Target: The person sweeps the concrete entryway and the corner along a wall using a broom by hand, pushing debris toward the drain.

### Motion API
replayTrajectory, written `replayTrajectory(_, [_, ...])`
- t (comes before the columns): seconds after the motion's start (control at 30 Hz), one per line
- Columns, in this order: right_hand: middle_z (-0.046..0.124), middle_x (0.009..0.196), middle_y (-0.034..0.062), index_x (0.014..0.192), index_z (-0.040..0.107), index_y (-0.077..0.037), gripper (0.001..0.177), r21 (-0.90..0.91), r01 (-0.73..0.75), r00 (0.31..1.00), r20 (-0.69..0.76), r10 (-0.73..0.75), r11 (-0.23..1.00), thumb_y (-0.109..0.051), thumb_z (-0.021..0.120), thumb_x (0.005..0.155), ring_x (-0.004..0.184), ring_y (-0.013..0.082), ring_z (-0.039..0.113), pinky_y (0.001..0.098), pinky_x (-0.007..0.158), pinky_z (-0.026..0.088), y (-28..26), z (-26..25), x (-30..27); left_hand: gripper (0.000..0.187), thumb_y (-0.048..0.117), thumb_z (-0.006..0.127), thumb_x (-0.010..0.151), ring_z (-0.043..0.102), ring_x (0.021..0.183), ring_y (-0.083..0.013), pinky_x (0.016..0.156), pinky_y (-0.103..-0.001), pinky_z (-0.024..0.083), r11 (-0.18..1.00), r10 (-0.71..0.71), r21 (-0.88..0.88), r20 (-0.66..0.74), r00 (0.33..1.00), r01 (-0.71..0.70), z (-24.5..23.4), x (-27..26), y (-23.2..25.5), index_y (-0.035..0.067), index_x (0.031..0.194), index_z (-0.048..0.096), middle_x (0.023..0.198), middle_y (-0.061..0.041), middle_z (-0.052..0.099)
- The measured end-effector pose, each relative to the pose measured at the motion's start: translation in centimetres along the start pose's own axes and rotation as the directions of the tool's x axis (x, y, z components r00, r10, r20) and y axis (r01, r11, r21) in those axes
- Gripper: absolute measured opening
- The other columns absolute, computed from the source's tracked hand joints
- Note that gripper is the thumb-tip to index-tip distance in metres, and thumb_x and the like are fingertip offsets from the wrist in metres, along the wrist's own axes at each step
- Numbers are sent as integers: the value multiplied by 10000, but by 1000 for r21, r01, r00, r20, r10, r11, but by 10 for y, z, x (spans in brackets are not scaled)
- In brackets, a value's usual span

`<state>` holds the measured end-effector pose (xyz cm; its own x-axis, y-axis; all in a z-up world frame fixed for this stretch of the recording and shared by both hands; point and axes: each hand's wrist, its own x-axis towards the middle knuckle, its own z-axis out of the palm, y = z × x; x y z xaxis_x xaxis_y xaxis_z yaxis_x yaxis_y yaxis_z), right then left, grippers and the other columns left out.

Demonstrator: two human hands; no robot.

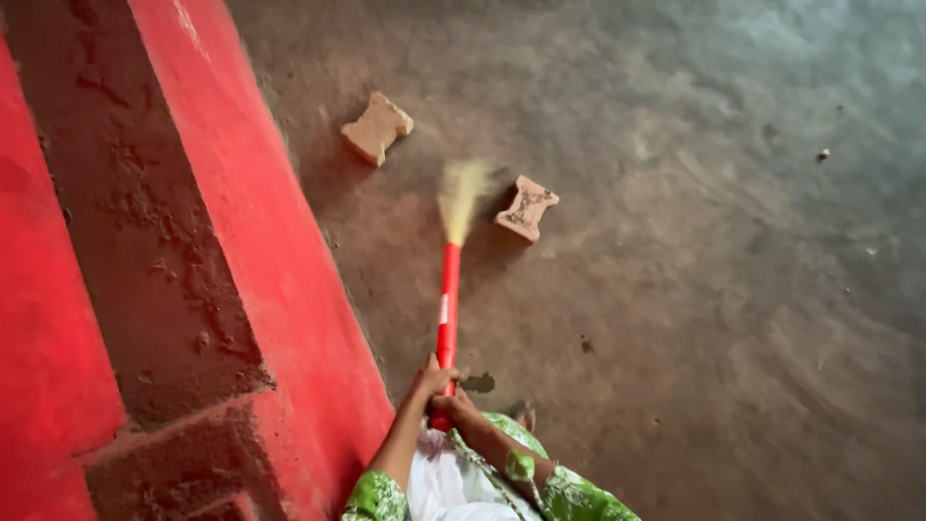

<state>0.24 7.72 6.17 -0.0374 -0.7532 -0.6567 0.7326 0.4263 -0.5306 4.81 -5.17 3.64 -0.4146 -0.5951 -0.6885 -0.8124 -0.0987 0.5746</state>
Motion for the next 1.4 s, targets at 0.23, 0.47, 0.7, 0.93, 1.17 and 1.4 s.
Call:
replayTrajectory(0.23, [653, 853, 49, 1091, 585, -12, 281, 109, -167, 981, 122, 154, 980, -185, 711, 909, 693, 172, 607, 311, 604, 495, -34, -66, -41, 199, 90, 769, 834, 693, 604, -259, 566, -393, 586, 331, -63, -912, 236, 970, 243, 92, -11, 16, -12, 857, 600, 714, -136, 685])
replayTrajectory(0.47, [631, 789, 32, 1029, 592, -45, 213, 97, -38, 992, -112, 49, 995, -205, 676, 917, 628, 159, 580, 308, 546, 464, 37, -102, -150, 93, 111, 775, 822, 684, 621, -227, 563, -367, 563, 815, -160, -400, 539, 827, 419, 185, -43, -9, 36, 817, 720, 707, -96, 703])
replayTrajectory(0.7, [609, 725, 14, 967, 598, -77, 160, 315, 169, 939, -338, -57, 934, -226, 641, 926, 563, 147, 553, 306, 488, 433, 106, -160, -223, 235, 98, 819, 829, 656, 561, -199, 507, -368, 556, 946, 145, -313, 640, 755, 83, 285, -118, 33, -75, 858, 663, 699, -122, 681])
replayTrajectory(0.93, [695, 781, 61, 988, 667, 18, 257, -108, 14, 900, -432, -60, 994, -150, 742, 808, 656, 174, 670, 326, 615, 558, 147, -195, -289, 552, 145, 847, 854, 649, 560, -205, 488, -368, 569, 839, 178, -535, 445, 877, 101, 332, -213, 2, 64, 1168, 401, 745, -87, 624])
replayTrajectory(1.17, [674, 857, 53, 1069, 664, -33, 318, 290, 75, 988, -151, -32, 954, -231, 740, 832, 696, 153, 628, 294, 633, 526, 134, -220, -352, 502, 132, 804, 798, 678, 586, -208, 518, -391, 580, 758, -171, -603, 185, 968, 249, 358, -239, 4, 55, 1142, 447, 820, -106, 676])
replayTrajectory(1.4, [696, 824, 96, 1036, 661, -14, 326, 384, 181, 953, -297, -65, 905, -308, 666, 895, 677, 192, 663, 303, 586, 542, 132, -230, -347, 199, 109, 788, 751, 685, 613, -192, 557, -391, 570, 930, -259, -105, 491, 832, 352, 391, -226, 34, 8, 915, 738, 771, -98, 724])
